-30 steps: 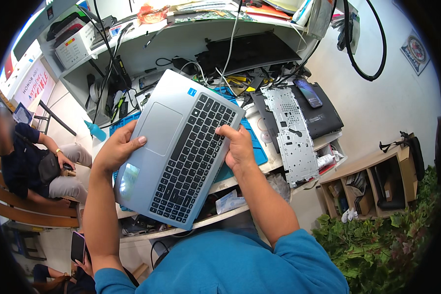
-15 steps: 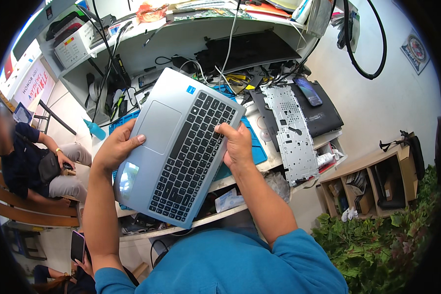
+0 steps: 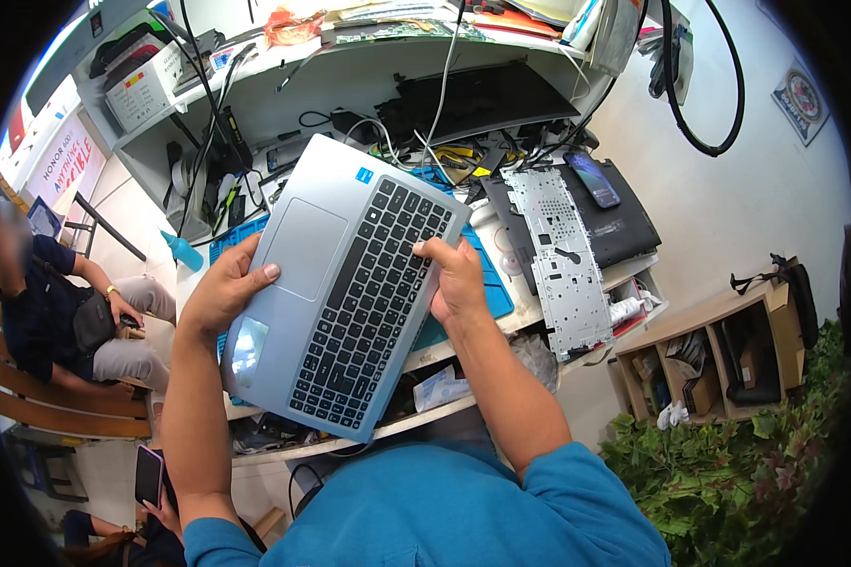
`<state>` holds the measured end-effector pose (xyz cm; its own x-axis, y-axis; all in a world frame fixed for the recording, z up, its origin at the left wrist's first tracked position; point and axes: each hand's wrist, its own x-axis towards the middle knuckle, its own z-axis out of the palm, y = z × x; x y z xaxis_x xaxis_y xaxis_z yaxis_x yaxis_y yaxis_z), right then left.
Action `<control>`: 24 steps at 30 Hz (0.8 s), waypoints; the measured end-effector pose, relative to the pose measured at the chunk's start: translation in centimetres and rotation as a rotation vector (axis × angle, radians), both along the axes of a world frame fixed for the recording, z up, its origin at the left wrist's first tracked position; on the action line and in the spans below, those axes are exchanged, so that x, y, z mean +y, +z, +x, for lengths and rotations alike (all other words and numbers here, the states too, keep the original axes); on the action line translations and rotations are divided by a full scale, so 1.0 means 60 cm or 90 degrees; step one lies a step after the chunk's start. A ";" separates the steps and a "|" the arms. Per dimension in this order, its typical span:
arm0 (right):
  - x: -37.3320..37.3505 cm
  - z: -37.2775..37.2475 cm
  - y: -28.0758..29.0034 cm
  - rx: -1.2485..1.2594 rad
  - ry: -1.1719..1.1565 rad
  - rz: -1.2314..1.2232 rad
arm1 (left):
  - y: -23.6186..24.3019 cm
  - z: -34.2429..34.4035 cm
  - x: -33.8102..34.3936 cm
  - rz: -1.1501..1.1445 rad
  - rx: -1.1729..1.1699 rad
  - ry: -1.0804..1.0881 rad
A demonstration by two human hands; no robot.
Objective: The person removes the keyboard from a laptop by hand and with a thin metal tool, then uses a blue air blower on the interior components.
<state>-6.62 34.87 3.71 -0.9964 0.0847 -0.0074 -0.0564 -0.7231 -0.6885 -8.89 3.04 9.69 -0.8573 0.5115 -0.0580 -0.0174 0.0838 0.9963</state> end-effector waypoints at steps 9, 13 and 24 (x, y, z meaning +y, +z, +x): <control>0.007 0.003 0.000 -0.025 0.029 -0.017 | -0.001 0.002 0.002 -0.013 0.005 0.013; 0.005 0.005 0.006 -0.022 0.031 -0.019 | 0.000 0.004 0.002 -0.017 0.016 0.021; 0.005 0.005 -0.003 0.012 0.020 0.029 | 0.010 0.011 0.005 -0.018 0.013 0.015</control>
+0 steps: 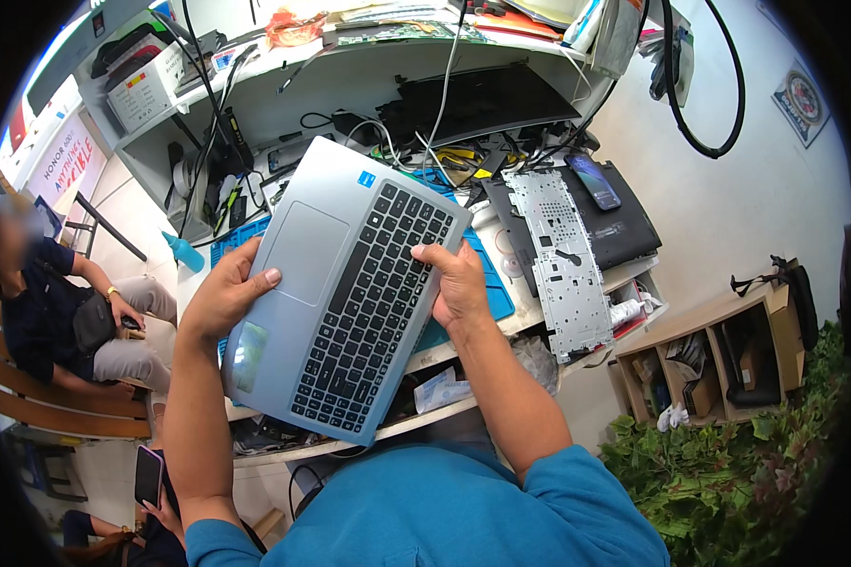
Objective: The person removes the keyboard from a laptop by hand and with a thin metal tool, then uses a blue air blower on the interior components.
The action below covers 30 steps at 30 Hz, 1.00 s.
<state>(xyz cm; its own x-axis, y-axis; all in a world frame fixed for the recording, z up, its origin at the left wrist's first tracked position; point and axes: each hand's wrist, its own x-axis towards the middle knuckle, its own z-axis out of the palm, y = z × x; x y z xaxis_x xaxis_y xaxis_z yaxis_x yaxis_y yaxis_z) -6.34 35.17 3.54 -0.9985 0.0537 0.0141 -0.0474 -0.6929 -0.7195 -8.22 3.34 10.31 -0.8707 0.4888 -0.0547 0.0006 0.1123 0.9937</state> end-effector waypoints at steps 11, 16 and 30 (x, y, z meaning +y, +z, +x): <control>0.004 -0.005 -0.007 -0.046 0.047 -0.081 | -0.035 -0.019 -0.020 0.020 -0.048 0.015; -0.004 0.002 -0.004 -0.026 0.017 -0.020 | -0.028 -0.015 -0.013 0.021 -0.052 0.015; 0.003 0.002 0.004 0.008 0.032 -0.036 | 0.002 -0.004 -0.012 0.009 0.026 0.003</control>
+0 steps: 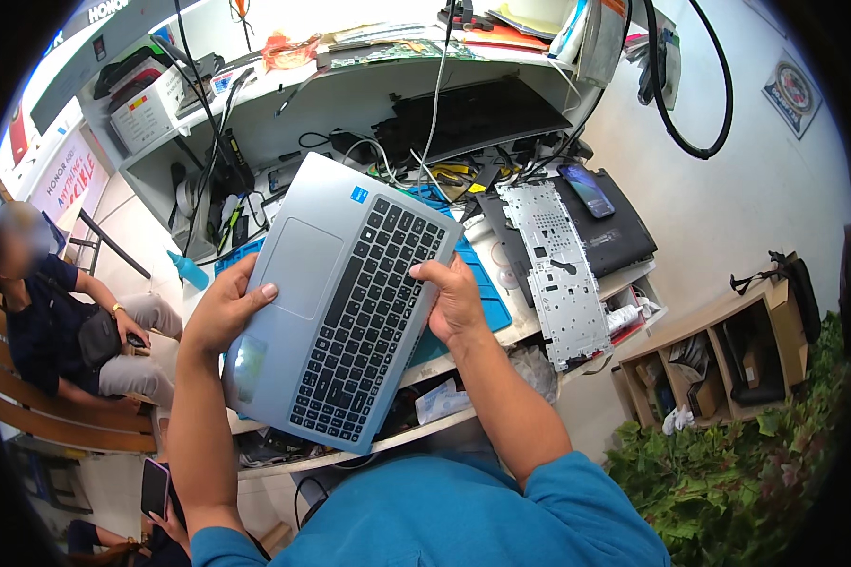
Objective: The person removes the keyboard from a laptop by hand and with a thin metal tool, then uses a blue air blower on the interior components.
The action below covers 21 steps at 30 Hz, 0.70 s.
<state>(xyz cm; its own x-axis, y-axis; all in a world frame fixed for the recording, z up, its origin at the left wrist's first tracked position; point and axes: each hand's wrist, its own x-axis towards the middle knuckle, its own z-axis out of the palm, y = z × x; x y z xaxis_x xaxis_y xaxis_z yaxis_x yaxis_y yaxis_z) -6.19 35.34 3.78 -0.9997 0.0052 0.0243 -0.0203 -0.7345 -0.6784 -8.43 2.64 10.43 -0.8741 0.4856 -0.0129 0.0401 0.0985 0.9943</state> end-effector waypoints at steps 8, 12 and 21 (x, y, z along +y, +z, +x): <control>0.007 0.006 0.033 -0.049 -0.014 0.009 | 0.054 0.037 0.020 -0.012 0.062 0.012; 0.011 0.003 0.042 -0.011 -0.036 0.002 | 0.091 0.055 0.028 -0.033 0.124 0.020; 0.006 0.009 0.064 0.058 -0.054 -0.012 | 0.115 0.063 0.035 -0.045 0.153 0.025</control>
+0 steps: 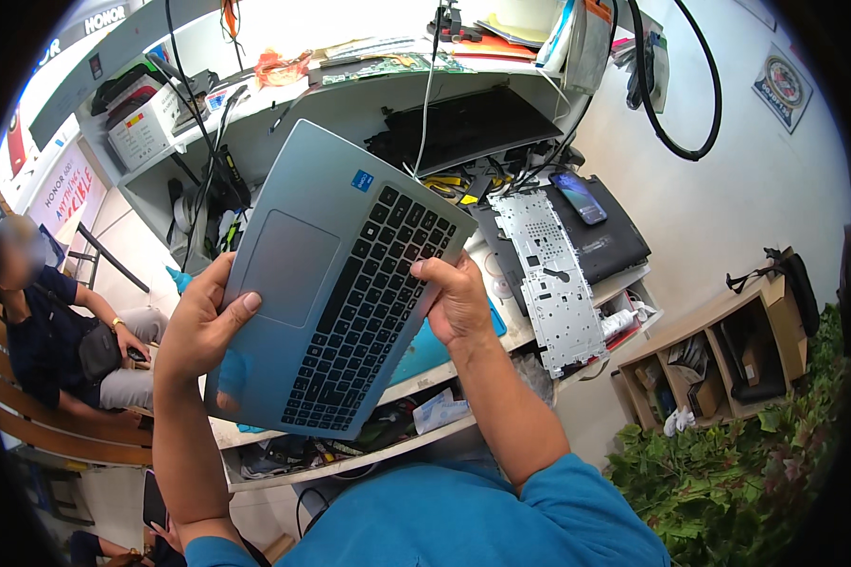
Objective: The person removes the keyboard from a laptop by hand and with a thin metal tool, then uses a blue air blower on the interior components.
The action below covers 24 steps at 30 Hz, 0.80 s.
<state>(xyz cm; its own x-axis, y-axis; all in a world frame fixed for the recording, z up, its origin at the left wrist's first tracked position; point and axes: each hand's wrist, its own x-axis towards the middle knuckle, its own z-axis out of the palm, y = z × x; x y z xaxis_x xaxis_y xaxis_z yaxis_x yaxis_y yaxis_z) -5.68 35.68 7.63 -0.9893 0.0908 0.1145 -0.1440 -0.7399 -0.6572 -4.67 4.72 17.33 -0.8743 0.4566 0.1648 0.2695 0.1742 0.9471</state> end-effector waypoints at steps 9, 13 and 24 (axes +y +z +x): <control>0.000 -0.003 -0.003 0.028 0.014 -0.020 | -0.007 0.003 0.002 0.009 0.003 0.006; 0.005 -0.007 -0.012 0.032 0.025 -0.017 | -0.006 0.000 -0.001 0.005 -0.001 0.001; 0.000 -0.008 -0.019 0.024 0.035 -0.016 | -0.012 -0.001 -0.007 0.010 -0.016 -0.001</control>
